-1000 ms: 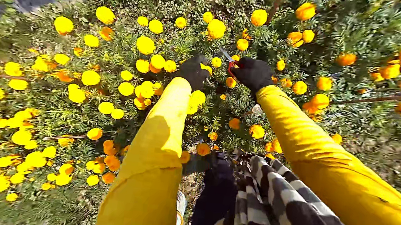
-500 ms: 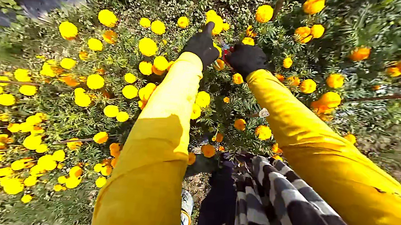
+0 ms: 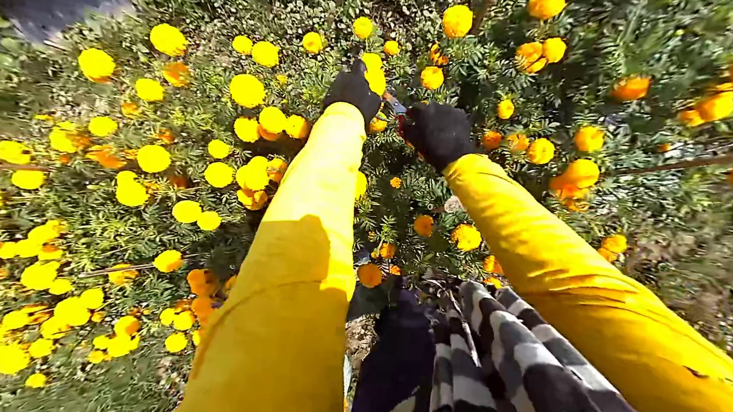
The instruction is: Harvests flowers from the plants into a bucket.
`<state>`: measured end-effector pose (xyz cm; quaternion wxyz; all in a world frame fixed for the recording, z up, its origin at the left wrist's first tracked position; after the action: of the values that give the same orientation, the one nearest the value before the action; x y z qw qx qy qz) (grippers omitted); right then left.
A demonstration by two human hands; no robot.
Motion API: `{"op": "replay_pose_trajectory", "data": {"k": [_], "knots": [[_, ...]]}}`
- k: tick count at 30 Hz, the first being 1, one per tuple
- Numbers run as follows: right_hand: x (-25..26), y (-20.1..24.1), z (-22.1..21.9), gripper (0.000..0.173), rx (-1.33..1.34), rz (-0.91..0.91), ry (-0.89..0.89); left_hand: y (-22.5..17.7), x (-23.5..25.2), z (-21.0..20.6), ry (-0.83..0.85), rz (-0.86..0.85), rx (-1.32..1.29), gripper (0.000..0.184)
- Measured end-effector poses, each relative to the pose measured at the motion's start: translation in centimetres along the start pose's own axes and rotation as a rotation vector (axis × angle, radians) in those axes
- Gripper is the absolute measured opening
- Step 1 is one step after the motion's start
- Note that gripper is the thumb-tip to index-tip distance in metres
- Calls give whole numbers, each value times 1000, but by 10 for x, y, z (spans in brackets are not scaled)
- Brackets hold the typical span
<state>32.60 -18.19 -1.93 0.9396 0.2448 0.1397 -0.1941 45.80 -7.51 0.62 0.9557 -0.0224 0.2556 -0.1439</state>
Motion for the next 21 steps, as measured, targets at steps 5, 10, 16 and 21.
{"op": "replay_pose_trajectory", "data": {"k": [5, 10, 16, 21], "knots": [[-72, -43, 46, 45, 130, -207, -101, 28, -67, 22, -108, -118, -711, 85], [-211, -81, 101, 42, 438, -176, -313, 122, -234, 37, -433, -161, -1234, 100], [-261, -27, 126, 40, 815, 226, -166, 213, -439, -40, -657, 179, -1431, 78], [-276, 46, 97, 35, 790, 460, 181, 199, -604, -150, -691, 857, -1687, 65]]}}
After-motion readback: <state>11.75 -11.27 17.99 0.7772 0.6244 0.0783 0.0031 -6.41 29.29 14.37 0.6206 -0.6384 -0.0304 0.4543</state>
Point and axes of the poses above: each hand's wrist, its own x-axis towards the middle knuckle, its own z-axis out of the back of the hand, y = z × x, the point moved 4 cm from there along x, towards the middle knuckle, and after that the axes turned 1 degree about z, right-handed, at the moved point
